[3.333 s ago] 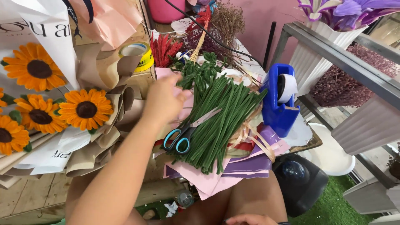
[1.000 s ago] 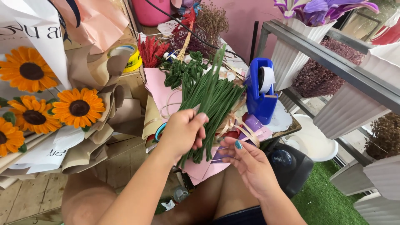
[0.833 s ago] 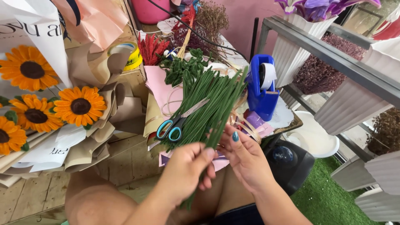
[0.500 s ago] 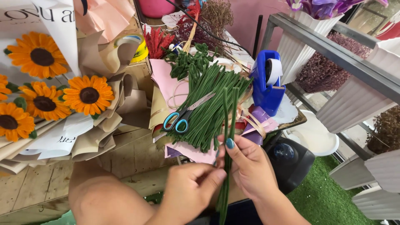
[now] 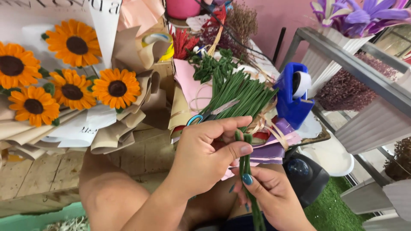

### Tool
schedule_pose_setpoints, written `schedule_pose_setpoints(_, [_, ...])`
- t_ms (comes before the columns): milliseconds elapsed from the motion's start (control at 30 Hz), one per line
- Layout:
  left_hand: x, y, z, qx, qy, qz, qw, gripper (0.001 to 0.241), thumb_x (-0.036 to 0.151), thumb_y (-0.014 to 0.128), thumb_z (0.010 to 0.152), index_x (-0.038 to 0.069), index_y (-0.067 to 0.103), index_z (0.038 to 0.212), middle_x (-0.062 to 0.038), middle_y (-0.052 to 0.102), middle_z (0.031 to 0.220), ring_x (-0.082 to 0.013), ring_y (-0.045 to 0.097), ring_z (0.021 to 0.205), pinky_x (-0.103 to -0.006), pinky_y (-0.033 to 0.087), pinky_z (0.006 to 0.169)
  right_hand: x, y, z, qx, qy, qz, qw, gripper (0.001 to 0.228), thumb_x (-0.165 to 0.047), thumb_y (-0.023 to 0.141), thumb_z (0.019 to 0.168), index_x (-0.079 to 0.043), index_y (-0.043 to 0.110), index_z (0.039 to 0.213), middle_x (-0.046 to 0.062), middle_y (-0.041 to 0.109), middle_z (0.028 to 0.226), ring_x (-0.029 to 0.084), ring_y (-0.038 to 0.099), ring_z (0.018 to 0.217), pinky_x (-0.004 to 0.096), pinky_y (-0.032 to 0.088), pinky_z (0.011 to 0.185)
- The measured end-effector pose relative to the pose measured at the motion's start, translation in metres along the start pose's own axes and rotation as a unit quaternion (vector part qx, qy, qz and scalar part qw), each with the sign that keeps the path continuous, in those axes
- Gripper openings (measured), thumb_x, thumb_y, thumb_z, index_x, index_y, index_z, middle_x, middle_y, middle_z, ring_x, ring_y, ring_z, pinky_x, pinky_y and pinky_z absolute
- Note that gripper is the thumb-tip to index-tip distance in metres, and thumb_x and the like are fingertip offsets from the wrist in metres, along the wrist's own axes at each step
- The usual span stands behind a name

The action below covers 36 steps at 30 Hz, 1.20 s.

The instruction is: The person is crafting flowers and leaves using green and yellow pipe cleaners, bending them into shapes and assembling them into bouquets.

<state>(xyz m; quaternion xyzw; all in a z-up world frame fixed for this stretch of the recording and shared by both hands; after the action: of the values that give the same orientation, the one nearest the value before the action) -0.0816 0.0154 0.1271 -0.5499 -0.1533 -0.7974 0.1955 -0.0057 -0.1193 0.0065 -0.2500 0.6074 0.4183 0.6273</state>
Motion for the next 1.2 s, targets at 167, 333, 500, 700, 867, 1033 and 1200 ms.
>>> schedule_pose_setpoints(167, [0.012, -0.009, -0.013, -0.009, 0.108, 0.155, 0.982, 0.041, 0.017, 0.085, 0.08, 0.013, 0.077, 0.12, 0.003, 0.066, 0.075, -0.0081, 0.057, 0.066, -0.0225, 0.052, 0.067, -0.01, 0.011, 0.005, -0.015, -0.016, -0.19, 0.982, 0.038, -0.028, 0.056, 0.101, -0.001, 0.079, 0.088, 0.008, 0.067, 0.06, 0.012, 0.06, 0.055, 0.025, 0.047, 0.055])
schedule_pose_setpoints(333, [0.018, -0.025, -0.015, 0.045, 0.17, 0.203, 0.963, 0.009, 0.004, 0.076, 0.086, 0.007, 0.079, 0.094, -0.005, 0.081, 0.091, -0.0143, 0.077, 0.082, -0.0243, 0.061, 0.077, -0.006, 0.015, 0.009, -0.016, -0.054, -0.179, 0.982, 0.028, -0.016, 0.056, 0.101, 0.0, 0.074, 0.117, 0.005, 0.076, 0.08, 0.01, 0.062, 0.056, 0.022, 0.052, 0.054])
schedule_pose_setpoints(500, [0.019, -0.078, -0.013, 0.187, 0.183, 0.22, 0.94, 0.013, -0.006, 0.077, 0.089, 0.005, 0.078, 0.096, -0.005, 0.075, 0.079, -0.01, 0.065, 0.059, -0.0231, 0.054, 0.055, 0.02, 0.007, 0.012, -0.1, 0.03, -0.171, 0.98, 0.033, -0.017, 0.055, 0.101, 0.001, 0.074, 0.121, 0.007, 0.074, 0.083, 0.012, 0.057, 0.057, 0.024, 0.051, 0.056])
schedule_pose_setpoints(700, [0.046, -0.059, -0.051, 0.274, 0.416, 0.446, 0.744, 0.007, 0.003, 0.068, 0.102, 0.003, 0.074, 0.102, -0.01, 0.077, 0.098, -0.022, 0.075, 0.081, -0.0333, 0.057, 0.069, 0.062, -0.02, 0.03, -0.034, 0.112, -0.006, 0.993, 0.029, -0.012, 0.06, 0.098, 0.009, 0.073, 0.114, 0.017, 0.073, 0.078, 0.026, 0.065, 0.058, 0.034, 0.051, 0.057])
schedule_pose_setpoints(867, [0.037, 0.019, -0.064, 0.044, 0.571, 0.334, 0.749, 0.019, 0.006, 0.054, 0.105, -0.001, 0.07, 0.097, -0.017, 0.075, 0.093, -0.0305, 0.075, 0.084, -0.0402, 0.064, 0.076, 0.045, -0.046, 0.049, 0.117, 0.058, 0.226, 0.965, 0.025, 0.003, 0.058, 0.096, 0.01, 0.068, 0.118, 0.02, 0.074, 0.116, 0.024, 0.071, 0.103, 0.03, 0.055, 0.094])
schedule_pose_setpoints(1033, [-0.007, 0.05, -0.067, 0.009, 0.553, 0.4, 0.731, 0.018, 0.001, 0.059, 0.104, 0.01, 0.069, 0.093, -0.006, 0.074, 0.094, -0.0233, 0.073, 0.103, -0.0404, 0.052, 0.082, 0.03, -0.041, 0.048, 0.115, 0.127, 0.283, 0.944, 0.019, -0.01, 0.053, 0.103, -0.005, 0.065, 0.117, 0.014, 0.07, 0.1, 0.026, 0.069, 0.089, 0.038, 0.059, 0.084])
schedule_pose_setpoints(1200, [-0.043, 0.063, -0.065, -0.05, 0.494, 0.467, 0.732, 0.014, 0.001, 0.057, 0.092, 0.013, 0.063, 0.093, -0.001, 0.067, 0.086, -0.0198, 0.065, 0.12, -0.049, 0.04, 0.099, 0.061, -0.062, 0.05, 0.125, 0.13, 0.318, 0.931, 0.028, 0.0, 0.045, 0.095, -0.008, 0.066, 0.112, 0.009, 0.068, 0.088, 0.018, 0.067, 0.077, 0.025, 0.055, 0.07])
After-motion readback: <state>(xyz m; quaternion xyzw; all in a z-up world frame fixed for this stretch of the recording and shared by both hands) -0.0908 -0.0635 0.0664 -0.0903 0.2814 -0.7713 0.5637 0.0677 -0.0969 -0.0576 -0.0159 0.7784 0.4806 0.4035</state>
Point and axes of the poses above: each hand's wrist, its own z-axis towards the middle knuckle, its own y-axis out of the palm, x = y × z, the point moved 8 cm from there along z, towards the middle knuckle
